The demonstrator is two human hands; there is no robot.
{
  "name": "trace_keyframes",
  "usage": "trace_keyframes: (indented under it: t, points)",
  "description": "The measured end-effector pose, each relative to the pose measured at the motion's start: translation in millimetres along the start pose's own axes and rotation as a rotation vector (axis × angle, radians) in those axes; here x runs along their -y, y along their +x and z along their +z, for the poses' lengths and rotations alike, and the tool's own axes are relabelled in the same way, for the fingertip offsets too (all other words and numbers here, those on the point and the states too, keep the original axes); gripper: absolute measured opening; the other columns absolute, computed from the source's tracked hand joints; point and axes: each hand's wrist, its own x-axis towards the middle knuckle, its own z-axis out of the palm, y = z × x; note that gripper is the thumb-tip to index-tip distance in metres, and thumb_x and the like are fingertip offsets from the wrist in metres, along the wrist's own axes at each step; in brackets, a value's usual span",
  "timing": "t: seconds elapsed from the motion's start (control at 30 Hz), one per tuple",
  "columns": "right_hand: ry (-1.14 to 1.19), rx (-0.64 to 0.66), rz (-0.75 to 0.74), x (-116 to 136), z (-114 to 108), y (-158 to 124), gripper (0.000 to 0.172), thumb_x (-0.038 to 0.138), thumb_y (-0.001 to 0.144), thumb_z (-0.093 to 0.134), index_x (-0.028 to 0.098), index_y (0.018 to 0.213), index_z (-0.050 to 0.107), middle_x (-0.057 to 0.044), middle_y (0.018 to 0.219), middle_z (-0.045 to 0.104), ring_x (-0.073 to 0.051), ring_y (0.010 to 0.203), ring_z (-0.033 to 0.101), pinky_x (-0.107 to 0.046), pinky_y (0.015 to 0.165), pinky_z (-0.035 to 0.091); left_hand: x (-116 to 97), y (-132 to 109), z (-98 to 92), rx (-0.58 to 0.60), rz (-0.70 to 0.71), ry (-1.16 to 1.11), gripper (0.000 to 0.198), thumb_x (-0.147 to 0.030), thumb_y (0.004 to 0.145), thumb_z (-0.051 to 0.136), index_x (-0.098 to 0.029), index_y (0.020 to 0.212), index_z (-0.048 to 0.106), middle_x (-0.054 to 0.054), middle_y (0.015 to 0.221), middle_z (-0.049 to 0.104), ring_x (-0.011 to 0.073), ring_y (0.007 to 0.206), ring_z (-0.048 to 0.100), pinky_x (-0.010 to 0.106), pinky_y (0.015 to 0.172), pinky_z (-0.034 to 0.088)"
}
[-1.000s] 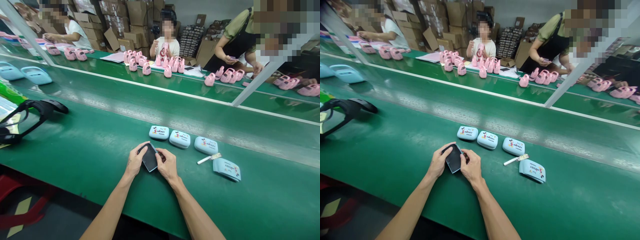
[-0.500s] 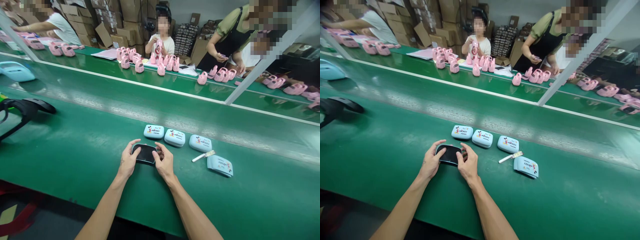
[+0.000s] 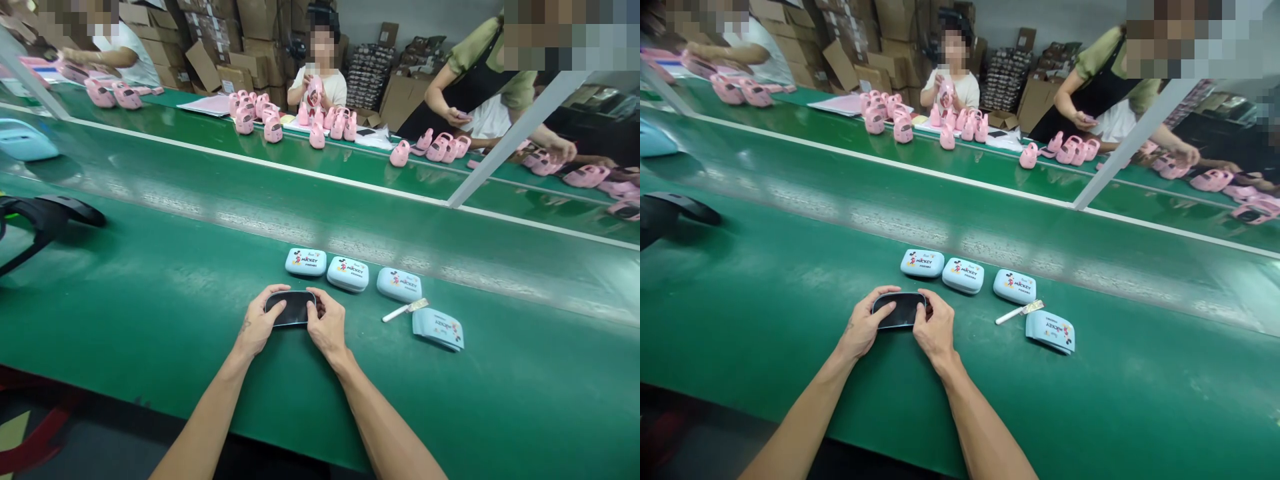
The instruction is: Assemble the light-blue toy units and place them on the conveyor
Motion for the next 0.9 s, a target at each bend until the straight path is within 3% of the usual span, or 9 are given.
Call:
trace_keyframes:
  t: [0.33,0.43,0.57,0.67,0.77,0.9]
  points:
    - [0.076,0.053,0.008,-2,-1,-1,0.039,0.024,0.084,0.054,0.011,0.118,0.070,-0.008,0.088,0.072,-0.013,0.057,0.062,-0.025,0.055,0.053,1,1,1.5,-0.061,-0.048,-0.082,0.035,-0.039,0.071,0.075,-0.019,0.099,0.071,0.003,0.090,0.072,0.0191,0.078,0.065,0.029,0.070,0.052]
    - [0.068,0.029,0.006,-1,0,-1,0.038,0.022,0.083,0.055,0.012,0.116,0.070,-0.007,0.085,0.072,-0.013,0.055,0.062,-0.025,0.054,0.053,-2,-1,1.1,-0.074,-0.060,-0.125,0.038,-0.043,0.069,0.078,-0.018,0.096,0.069,0.004,0.087,0.072,0.0189,0.075,0.065,0.028,0.068,0.052]
    - [0.064,-0.062,0.026,0,1,1,0.034,0.026,0.087,0.055,0.013,0.114,0.072,-0.007,0.085,0.075,-0.015,0.061,0.066,-0.026,0.059,0.055,-8,-4,0.1,0.001,-0.045,-0.117,0.034,-0.049,0.072,0.077,-0.018,0.081,0.065,0.005,0.082,0.073,0.0198,0.075,0.068,0.028,0.068,0.053]
    - [0.090,-0.079,0.025,1,0,2,0.030,0.030,0.089,0.058,0.014,0.109,0.074,-0.009,0.092,0.077,-0.019,0.075,0.071,-0.028,0.068,0.057,-12,-7,2.2,0.108,-0.041,-0.025,0.037,-0.047,0.072,0.077,-0.019,0.094,0.068,0.006,0.088,0.076,0.0215,0.076,0.071,0.030,0.068,0.056]
    - [0.088,0.007,-0.021,2,-1,1,0.032,0.032,0.087,0.062,0.015,0.111,0.074,-0.009,0.098,0.078,-0.018,0.073,0.070,-0.026,0.064,0.056,-13,-8,5.4,0.164,-0.047,0.056,0.048,-0.045,0.073,0.076,-0.020,0.114,0.069,0.008,0.099,0.078,0.0252,0.086,0.075,0.034,0.077,0.059]
    - [0.041,0.031,-0.042,2,-2,0,0.034,0.027,0.084,0.060,0.014,0.113,0.074,-0.009,0.097,0.077,-0.016,0.067,0.067,-0.026,0.061,0.055,-10,-7,6.4,0.127,-0.015,0.096,0.041,-0.046,0.075,0.072,-0.019,0.107,0.071,0.009,0.103,0.078,0.0261,0.090,0.076,0.035,0.081,0.060]
